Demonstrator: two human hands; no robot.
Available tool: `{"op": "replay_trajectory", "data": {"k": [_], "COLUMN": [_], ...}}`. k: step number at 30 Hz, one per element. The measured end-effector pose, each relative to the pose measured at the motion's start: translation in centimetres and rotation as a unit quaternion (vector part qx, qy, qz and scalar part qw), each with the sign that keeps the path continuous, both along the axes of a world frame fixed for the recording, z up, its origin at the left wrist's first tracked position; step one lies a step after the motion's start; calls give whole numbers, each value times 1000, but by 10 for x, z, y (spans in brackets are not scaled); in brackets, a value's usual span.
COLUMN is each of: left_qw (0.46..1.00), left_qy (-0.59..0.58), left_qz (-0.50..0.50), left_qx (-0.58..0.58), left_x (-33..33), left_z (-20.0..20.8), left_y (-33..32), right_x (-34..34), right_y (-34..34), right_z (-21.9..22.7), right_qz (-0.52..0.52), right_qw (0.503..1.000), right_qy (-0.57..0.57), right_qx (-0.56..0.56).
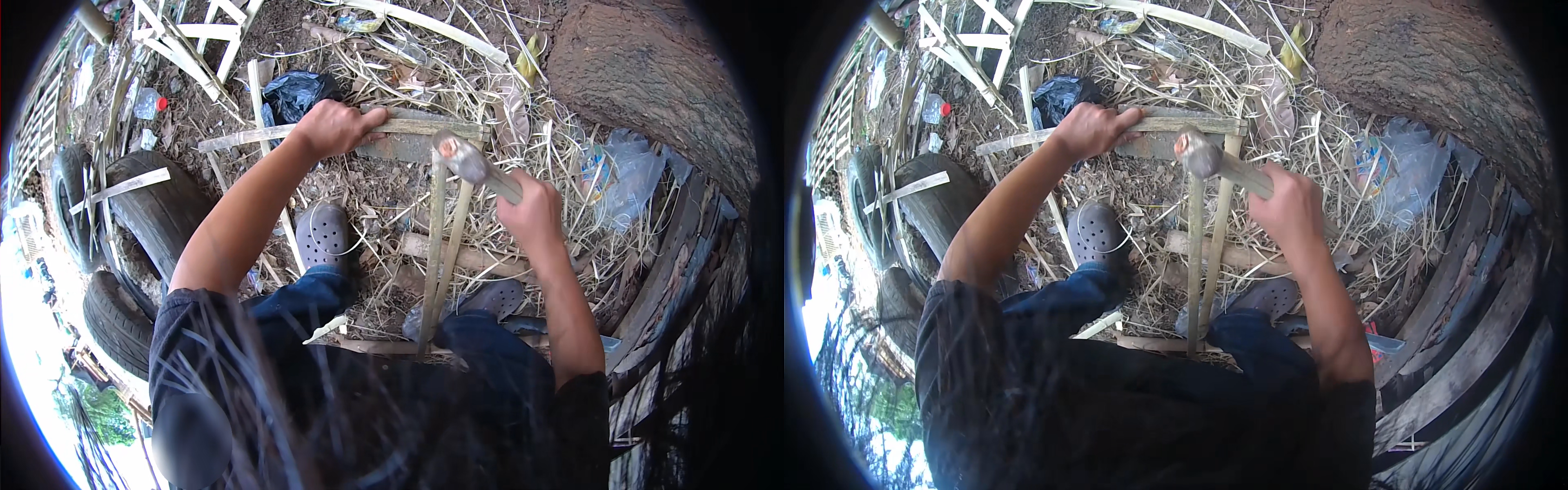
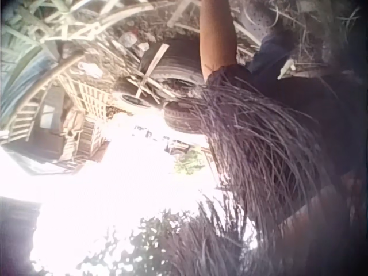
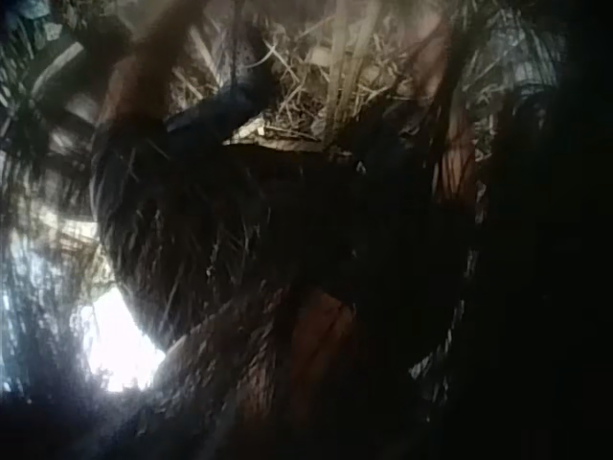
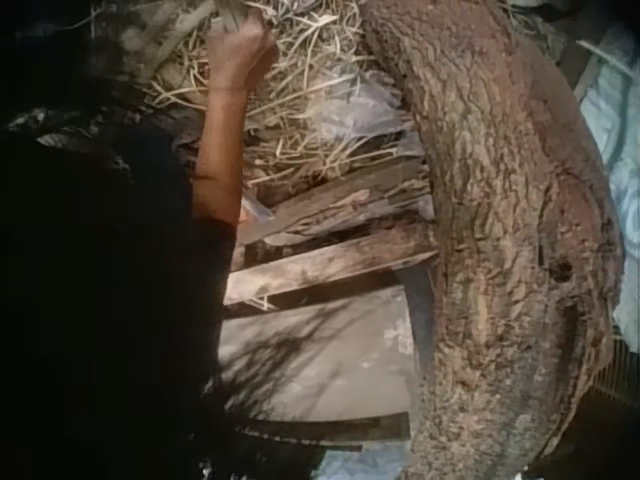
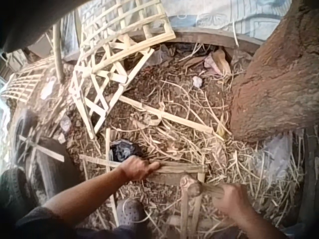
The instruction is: The person constructs a lattice structure by hammering nails into bamboo strips at intersection points, using a metal block as a support surface.
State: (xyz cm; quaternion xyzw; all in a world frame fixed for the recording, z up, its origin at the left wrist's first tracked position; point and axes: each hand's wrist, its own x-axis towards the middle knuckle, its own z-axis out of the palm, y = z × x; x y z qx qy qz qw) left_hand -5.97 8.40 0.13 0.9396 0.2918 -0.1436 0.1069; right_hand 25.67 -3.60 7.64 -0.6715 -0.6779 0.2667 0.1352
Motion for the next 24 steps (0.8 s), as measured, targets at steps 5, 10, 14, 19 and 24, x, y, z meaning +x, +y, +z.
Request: {"op": "replay_trajectory", "data": {"k": [5, 10, 14, 19, 24], "left_qw": [999, 1000, 997, 998, 997], "left_qy": [-32, -25, -73, -50, -71], "left_qz": [0, 3, 8, 17, 23], "left_qx": [26, -4, 21, 17, -7], "left_x": [-1, 0, -8, -10, -4], "left_z": [3, 4, -2, 0, -8], "left_y": [-1, 1, -6, -4, -5], "right_x": [2, 6, -3, -3, 7], "right_y": [5, -3, 16, -1, -2], "right_z": [-2, -6, -13, -11, -16], "right_qz": [-9, -29, 26, -31, 7], "right_qw": [999, 993, 998, 998, 998], "right_qy": [30, 101, -49, 55, -56], "right_qx": [31, 51, -17, 16, -2]}}
